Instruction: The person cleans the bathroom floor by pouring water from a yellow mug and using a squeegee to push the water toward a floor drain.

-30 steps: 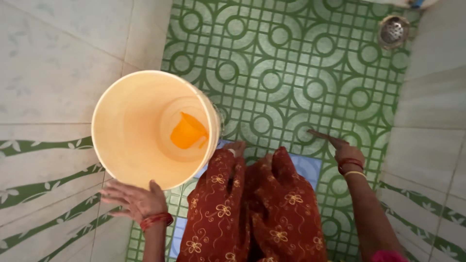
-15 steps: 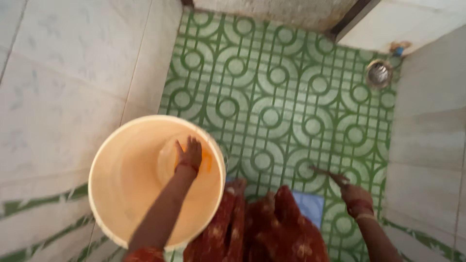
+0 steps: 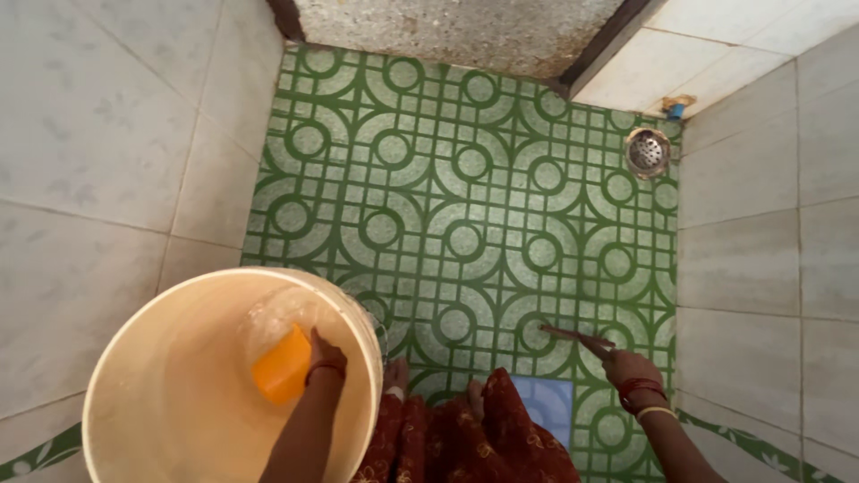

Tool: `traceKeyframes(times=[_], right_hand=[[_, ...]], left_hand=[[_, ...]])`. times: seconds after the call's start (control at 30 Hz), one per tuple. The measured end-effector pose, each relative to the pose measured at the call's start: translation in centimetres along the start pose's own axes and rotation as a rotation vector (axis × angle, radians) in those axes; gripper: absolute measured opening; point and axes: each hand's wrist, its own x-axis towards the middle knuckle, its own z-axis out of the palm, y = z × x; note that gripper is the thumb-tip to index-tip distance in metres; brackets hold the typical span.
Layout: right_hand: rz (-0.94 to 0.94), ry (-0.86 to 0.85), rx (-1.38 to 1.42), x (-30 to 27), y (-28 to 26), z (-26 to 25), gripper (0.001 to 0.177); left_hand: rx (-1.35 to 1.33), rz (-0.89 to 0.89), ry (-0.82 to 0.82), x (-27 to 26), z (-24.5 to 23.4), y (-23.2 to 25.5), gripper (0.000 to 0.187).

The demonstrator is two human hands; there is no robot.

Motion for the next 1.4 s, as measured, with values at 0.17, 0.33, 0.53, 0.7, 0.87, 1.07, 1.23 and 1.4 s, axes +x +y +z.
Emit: traceKeyframes(times=[0.17, 0.33, 0.53, 0.7, 0.87, 1.07, 1.23, 1.4], right_hand=[[0.04, 0.021, 0.052, -1.3, 0.0, 0.6, 0.035], [0.077, 0.067, 0.145, -4.7, -0.2, 1.2, 0.036], [0.066, 0.06, 0.143, -8.0, -0.5, 0.5, 0.044], [0.115, -0.187, 0.16, -8.4, -1.0, -2.5, 0.063], [-0.099, 0.007, -0.002, -6.8, -0.7, -4.3, 0.048], [-0.458, 0.213, -0.849, 1.0, -9.9, -8.3, 0.03], [-0.67, 0.09, 0.274, 2.2, -21.8, -9.4, 0.027], [-0.648, 0.167, 0.187, 3.4, -26.7, -8.3, 0.027]], left_hand=[[-0.25, -0.091, 0.064, -2.4, 0.3, -4.0, 0.027], [-0.632, -0.184, 0.063, -10.2, -0.1, -7.9, 0.03], [-0.861, -0.145, 0.179, -31.1, -9.4, -10.5, 0.038], [-0.491, 0.007, 0.187, -43.9, -22.2, -9.5, 0.026], [-0.599, 0.228, 0.484, -47.7, -31.9, -7.0, 0.02], [-0.543, 0.447, 0.524, -39.1, -37.5, -0.1, 0.014], [-0.646, 0.409, 0.739, -31.2, -35.3, 2.6, 0.016], [-0.528, 0.259, 0.638, -24.1, -32.7, 0.6, 0.021]])
